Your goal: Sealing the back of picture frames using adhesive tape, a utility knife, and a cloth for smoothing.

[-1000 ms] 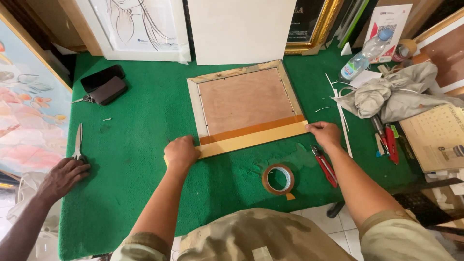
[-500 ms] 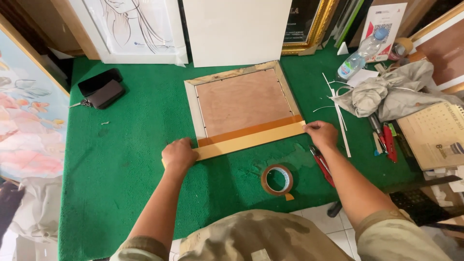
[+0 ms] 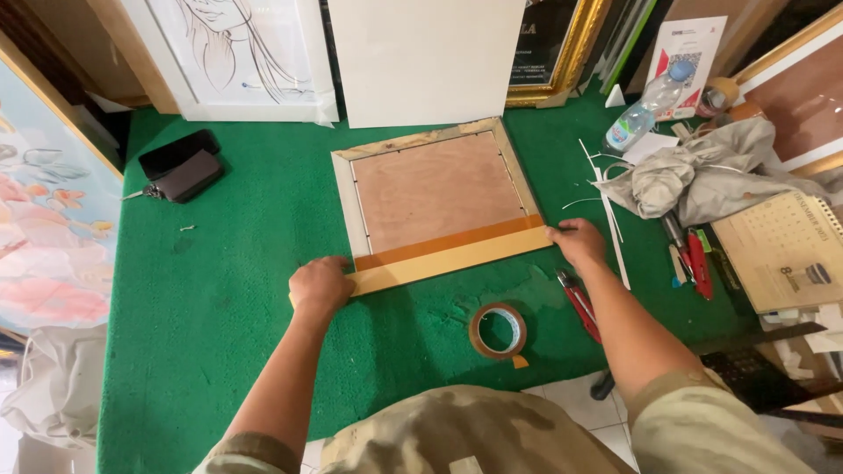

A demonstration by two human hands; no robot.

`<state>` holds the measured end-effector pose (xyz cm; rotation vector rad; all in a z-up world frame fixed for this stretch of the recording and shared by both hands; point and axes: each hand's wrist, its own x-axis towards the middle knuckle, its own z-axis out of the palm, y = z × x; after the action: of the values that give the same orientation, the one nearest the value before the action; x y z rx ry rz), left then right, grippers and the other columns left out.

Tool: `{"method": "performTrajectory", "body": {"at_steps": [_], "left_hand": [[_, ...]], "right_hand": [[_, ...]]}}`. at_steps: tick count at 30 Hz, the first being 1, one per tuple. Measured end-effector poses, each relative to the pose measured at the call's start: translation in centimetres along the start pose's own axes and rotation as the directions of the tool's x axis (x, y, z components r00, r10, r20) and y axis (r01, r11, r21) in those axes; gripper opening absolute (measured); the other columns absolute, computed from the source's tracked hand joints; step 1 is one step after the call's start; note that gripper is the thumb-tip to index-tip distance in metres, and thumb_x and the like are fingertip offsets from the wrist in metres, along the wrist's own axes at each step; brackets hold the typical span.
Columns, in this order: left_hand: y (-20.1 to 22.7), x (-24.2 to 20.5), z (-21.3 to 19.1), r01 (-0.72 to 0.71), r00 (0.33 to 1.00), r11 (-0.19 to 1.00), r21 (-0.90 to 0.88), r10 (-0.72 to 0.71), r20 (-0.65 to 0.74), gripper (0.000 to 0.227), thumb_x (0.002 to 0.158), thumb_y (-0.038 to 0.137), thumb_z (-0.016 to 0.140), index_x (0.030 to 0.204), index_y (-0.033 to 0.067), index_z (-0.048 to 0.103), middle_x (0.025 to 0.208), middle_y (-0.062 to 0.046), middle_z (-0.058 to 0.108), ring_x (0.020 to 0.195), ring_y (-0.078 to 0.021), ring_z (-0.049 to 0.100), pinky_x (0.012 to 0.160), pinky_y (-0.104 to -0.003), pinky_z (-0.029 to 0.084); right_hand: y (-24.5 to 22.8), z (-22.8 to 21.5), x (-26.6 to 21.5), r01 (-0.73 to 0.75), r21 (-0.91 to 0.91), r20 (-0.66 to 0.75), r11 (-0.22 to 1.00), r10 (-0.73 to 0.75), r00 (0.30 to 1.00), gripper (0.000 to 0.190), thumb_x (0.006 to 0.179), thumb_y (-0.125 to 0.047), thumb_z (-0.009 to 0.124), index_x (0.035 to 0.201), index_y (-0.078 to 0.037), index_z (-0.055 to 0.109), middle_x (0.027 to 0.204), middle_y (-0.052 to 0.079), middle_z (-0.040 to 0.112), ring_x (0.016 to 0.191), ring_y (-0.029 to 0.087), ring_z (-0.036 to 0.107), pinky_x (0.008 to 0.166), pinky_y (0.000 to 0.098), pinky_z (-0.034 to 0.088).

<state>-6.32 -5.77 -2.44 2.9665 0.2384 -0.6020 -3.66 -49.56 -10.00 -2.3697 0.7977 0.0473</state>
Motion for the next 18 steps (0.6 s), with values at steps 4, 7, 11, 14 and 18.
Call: {"method": "performTrajectory", "body": {"at_steps": [4,7,11,14,18], "left_hand": [[0.0,0.3,0.3,-0.008,0.999,1.0,-0.011,0.008,0.034,0.035,0.072,0.032,0.048,0.104,0.0381,0.064,0.098,-0.002,0.066,0.094,-0.0251,0.063,0.082,-0.037,0.049],[-0.1,0.6,0.4,-0.014,1.0,1.0,-0.004,0.014,0.02,0.035,0.071,0.031,0.049,0.103,0.0403,0.063,0.098,-0.002,0.066,0.094,-0.0248,0.063,0.081,-0.038,0.049],[-0.3,0.5,0.5,-0.034,0.999,0.999,0.008,0.034,0.032,0.035,0.073,0.03,0.048,0.102,0.0426,0.063,0.099,-0.002,0.065,0.094,-0.0252,0.063,0.082,-0.038,0.049],[-0.3,0.4,0.4,-0.042,0.998,0.999,0.015,0.041,0.045,0.037,0.072,0.03,0.047,0.102,0.0444,0.062,0.1,-0.003,0.065,0.095,-0.0252,0.062,0.082,-0.038,0.049],[0.3,-0.6,-1.3,-0.039,0.997,0.999,0.018,0.038,0.068,0.038,0.072,0.029,0.048,0.105,0.0446,0.061,0.103,-0.004,0.065,0.098,-0.0253,0.062,0.085,-0.037,0.049]], "right_hand": [[0.9,-1.2,-1.3,0.09,-0.051,0.045,0.995,-0.088,0.995,0.042,0.067,-0.038,0.067,0.105,-0.022,0.06,0.089,-0.003,0.067,0.096,0.019,0.059,0.087,0.0304,0.043],[1.4,-0.1,-0.1,0.108,-0.105,-0.02,0.989,-0.111,0.994,0.039,0.067,-0.04,0.068,0.1,-0.022,0.06,0.085,-0.005,0.067,0.093,0.019,0.061,0.085,0.0303,0.044],[0.2,-0.1,-0.2,0.01,-0.175,-0.063,0.984,-0.021,0.998,0.047,0.065,-0.056,0.065,0.094,-0.019,0.064,0.094,0.002,0.066,0.099,0.026,0.058,0.085,0.035,0.046],[2.2,-0.1,2.6,-0.073,-0.026,-0.266,0.997,0.063,0.962,0.042,0.068,-0.054,0.067,0.089,-0.017,0.064,0.091,0.005,0.064,0.096,0.027,0.059,0.083,0.0356,0.046],[4.2,-5.4,5.9,-0.043,0.082,-0.644,0.996,0.086,0.761,0.029,0.073,-0.041,0.071,0.08,-0.015,0.061,0.09,0.007,0.06,0.095,0.029,0.056,0.081,0.0352,0.043]]}}
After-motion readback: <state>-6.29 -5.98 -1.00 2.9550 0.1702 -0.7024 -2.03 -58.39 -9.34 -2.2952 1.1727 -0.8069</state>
